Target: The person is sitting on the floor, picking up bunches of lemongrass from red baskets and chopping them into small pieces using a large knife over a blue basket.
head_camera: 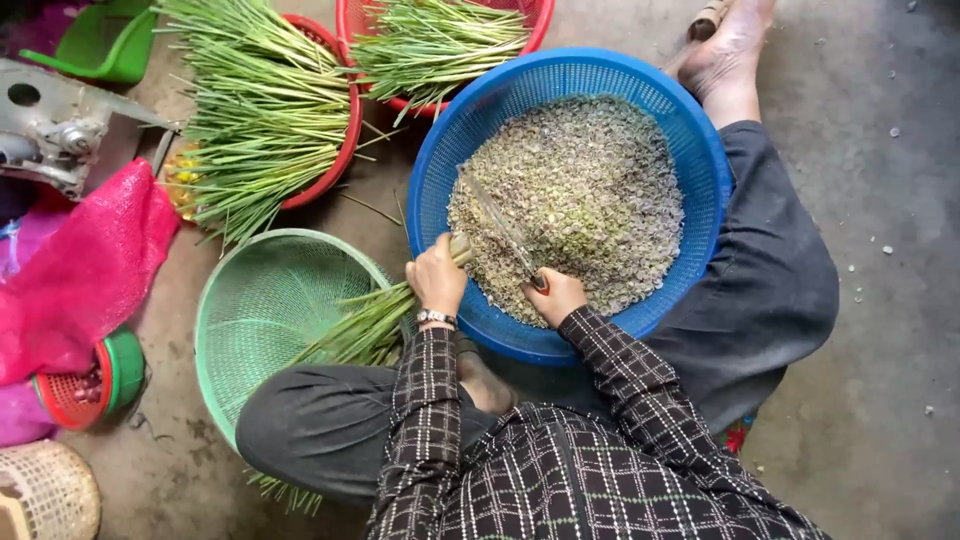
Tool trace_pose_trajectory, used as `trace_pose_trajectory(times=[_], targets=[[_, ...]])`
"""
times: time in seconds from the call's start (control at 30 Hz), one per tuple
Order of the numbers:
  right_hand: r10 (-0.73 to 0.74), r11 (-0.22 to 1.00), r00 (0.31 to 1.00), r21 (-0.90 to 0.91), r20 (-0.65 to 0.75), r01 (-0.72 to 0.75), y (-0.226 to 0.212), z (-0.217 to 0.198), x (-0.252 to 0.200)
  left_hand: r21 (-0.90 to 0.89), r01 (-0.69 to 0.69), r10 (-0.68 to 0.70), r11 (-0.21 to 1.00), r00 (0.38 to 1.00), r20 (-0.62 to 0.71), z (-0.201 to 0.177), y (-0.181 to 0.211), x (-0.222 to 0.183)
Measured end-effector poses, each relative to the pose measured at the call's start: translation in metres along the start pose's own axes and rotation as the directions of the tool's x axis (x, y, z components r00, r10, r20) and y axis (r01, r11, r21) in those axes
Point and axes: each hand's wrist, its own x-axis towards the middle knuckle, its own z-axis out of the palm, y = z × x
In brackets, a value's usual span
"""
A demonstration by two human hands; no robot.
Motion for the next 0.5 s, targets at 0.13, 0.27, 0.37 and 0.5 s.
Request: trace_pose_trajectory(times=[0.13,0.27,0.37,0.5], targets=[[-0.001,1.000,1.000,-0.006,0.014,0.001,-0.001,0.001,-0.014,-0.008,-0.022,0.022,1.000,1.000,0.005,0.015,-0.004,0.010],[-0.039,0.995,0.999,-0.091,0.029,0.042,0.005,0.013,-0.005,0.110,-0.041,0.047,0.993,0.997,-0.059,0.006,0.023,0.000],[-0.023,0.994,1.000,-0.105,0.014,0.024,0.026,0.019,0.013,0.080,-0.134,0.138,0.988,0.990,-0.042,0.016,0.045,-0.015],[-0.066,0.979,0.994,-0.185,0.092,0.082,-0.023,-0.008,-0.026,0.217,0.033,-0.023,0.976,0.999,-0.045,0.012,0.017,0.006]])
